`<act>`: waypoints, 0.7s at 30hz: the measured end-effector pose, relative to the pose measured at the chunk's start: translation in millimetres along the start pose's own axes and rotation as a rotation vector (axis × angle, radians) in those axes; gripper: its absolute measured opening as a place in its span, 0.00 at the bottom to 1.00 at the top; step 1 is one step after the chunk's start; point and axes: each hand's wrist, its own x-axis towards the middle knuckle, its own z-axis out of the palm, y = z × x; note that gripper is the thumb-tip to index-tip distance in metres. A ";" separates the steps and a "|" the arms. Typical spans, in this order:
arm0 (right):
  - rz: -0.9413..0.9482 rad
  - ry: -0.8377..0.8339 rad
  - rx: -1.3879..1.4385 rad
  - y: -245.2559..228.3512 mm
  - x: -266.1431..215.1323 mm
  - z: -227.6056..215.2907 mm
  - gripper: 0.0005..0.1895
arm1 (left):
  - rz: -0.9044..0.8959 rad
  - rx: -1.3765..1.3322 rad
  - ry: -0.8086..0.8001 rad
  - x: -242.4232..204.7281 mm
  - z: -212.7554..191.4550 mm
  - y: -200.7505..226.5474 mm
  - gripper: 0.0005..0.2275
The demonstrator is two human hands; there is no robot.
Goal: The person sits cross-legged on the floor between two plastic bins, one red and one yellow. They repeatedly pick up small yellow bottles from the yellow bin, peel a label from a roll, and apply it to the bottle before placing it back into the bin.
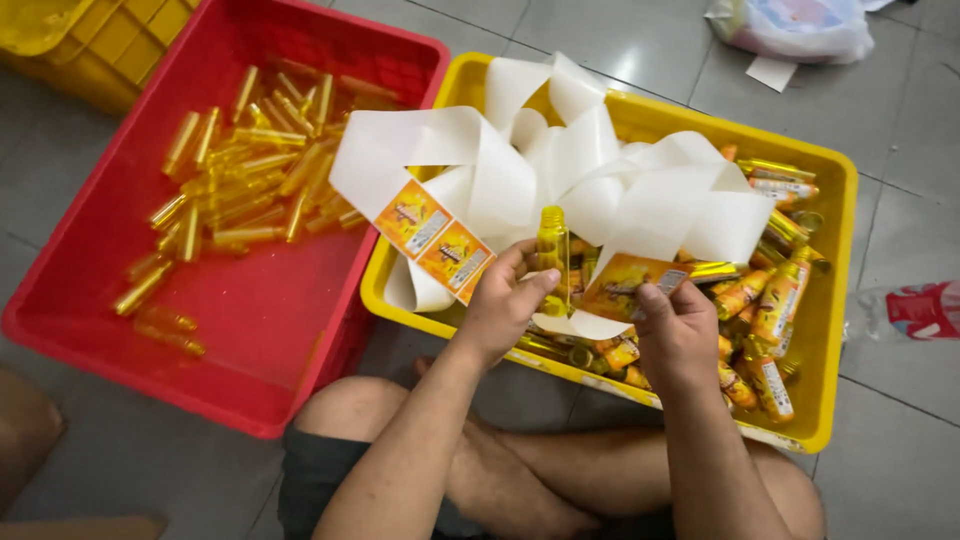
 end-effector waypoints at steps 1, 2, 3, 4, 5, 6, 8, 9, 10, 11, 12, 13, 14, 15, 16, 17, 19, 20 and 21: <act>-0.003 0.007 0.001 -14.9 -3.4 7.5 0.07 | -0.003 0.003 -0.007 3.0 -0.7 -7.8 0.20; -0.010 -0.034 -0.158 -29.5 -6.5 15.7 0.06 | -0.004 -0.020 -0.033 6.0 -1.9 -15.1 0.20; -0.017 -0.074 -0.317 -43.9 -9.8 24.2 0.08 | -0.004 -0.043 -0.060 8.8 -3.4 -22.3 0.21; -0.017 -0.069 -0.317 -45.0 -9.5 25.1 0.08 | -0.007 -0.041 -0.063 8.3 -1.3 -21.2 0.21; -0.040 -0.068 -0.334 -45.9 -9.2 26.1 0.10 | -0.004 -0.055 -0.072 7.7 0.6 -20.1 0.22; -0.061 -0.067 -0.352 -47.0 -10.1 26.6 0.13 | -0.004 -0.071 -0.080 6.0 2.7 -19.8 0.23; -0.059 -0.067 -0.383 -47.4 -8.3 23.5 0.14 | -0.009 -0.078 -0.099 6.6 1.5 -19.5 0.23; -0.060 -0.072 -0.412 -47.1 -7.8 22.6 0.15 | -0.009 -0.086 -0.116 6.6 0.0 -19.1 0.22; -0.053 -0.074 -0.413 -53.7 -8.0 30.1 0.15 | -0.013 -0.088 -0.111 6.5 1.5 -19.7 0.22; -0.060 -0.072 -0.433 -59.8 -8.4 38.0 0.15 | -0.037 -0.115 -0.107 6.4 2.3 -20.4 0.22; -0.060 -0.073 -0.452 -65.2 -10.1 46.1 0.15 | -0.065 -0.143 -0.095 3.8 2.4 -21.9 0.21; -0.046 -0.078 -0.452 -56.8 -9.0 35.4 0.15 | -0.073 -0.147 -0.083 4.8 2.2 -25.1 0.21; -0.035 -0.077 -0.466 -47.8 -7.5 25.4 0.15 | -0.059 -0.185 -0.098 5.9 1.1 -28.1 0.21; -0.025 -0.077 -0.480 -38.7 -6.2 15.5 0.17 | -0.044 -0.223 -0.114 7.1 0.0 -30.9 0.21; -0.015 -0.083 -0.480 -43.3 -8.1 20.1 0.17 | -0.048 -0.226 -0.103 5.3 0.7 -29.7 0.21; -0.008 -0.077 -0.477 -48.5 -9.7 24.5 0.16 | -0.038 -0.208 -0.108 3.6 2.0 -28.1 0.22; -0.009 -0.065 -0.472 -55.5 -10.3 32.1 0.16 | -0.026 -0.186 -0.123 2.8 2.8 -25.0 0.24; -0.010 -0.062 -0.482 -57.3 -10.3 34.9 0.15 | -0.014 -0.127 -0.110 1.6 2.4 -24.7 0.23; -0.010 -0.059 -0.491 -59.4 -10.1 37.6 0.14 | -0.001 -0.068 -0.098 0.5 2.3 -24.4 0.22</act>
